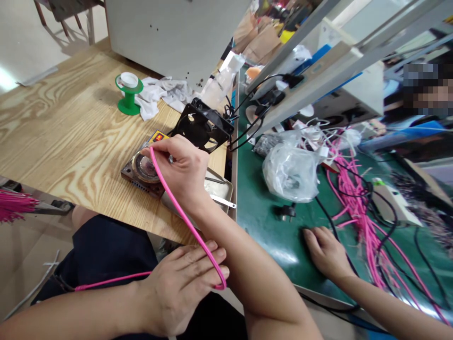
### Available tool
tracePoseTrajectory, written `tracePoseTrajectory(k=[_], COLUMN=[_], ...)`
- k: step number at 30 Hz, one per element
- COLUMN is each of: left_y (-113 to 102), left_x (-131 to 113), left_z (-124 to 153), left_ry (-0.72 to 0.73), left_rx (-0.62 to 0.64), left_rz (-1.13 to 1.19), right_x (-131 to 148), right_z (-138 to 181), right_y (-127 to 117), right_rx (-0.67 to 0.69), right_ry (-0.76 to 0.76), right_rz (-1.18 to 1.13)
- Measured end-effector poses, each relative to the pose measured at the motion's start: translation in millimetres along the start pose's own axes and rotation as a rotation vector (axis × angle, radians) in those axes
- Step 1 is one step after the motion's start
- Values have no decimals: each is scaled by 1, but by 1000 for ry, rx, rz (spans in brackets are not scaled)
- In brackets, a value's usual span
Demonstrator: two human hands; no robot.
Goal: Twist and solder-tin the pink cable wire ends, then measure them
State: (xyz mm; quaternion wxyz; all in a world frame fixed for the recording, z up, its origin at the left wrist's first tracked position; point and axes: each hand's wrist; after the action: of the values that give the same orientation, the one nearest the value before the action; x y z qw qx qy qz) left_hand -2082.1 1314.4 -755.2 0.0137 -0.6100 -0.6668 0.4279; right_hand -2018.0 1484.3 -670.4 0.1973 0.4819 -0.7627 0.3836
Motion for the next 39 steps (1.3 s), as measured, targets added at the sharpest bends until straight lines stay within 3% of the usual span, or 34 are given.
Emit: tracePoseTrajectory(k=[22,34,39], left_y=[1,1,-1], left_x=[2,0,0], left_z=[-1,0,0], left_ry=[20,11,7], left_rx=[30,16,10], left_rz=[33,10,20], right_x=[0,0,-6], right_z=[0,-5,-5], right_y=[-4,-6,-6], right_rx=[-20,84,118], right_ry=[-15,-390,-342], right_rz=[-14,64,87])
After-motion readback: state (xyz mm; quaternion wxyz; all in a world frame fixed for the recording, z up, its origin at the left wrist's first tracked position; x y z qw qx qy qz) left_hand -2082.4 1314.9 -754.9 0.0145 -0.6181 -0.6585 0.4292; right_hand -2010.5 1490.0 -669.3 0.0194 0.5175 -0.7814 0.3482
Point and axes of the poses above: each hand's wrist, its own z-axis away from the middle knuckle, its own y-axis out of the palm, x = y × z, and after that the axes turned 6 degrees about -z, right-handed
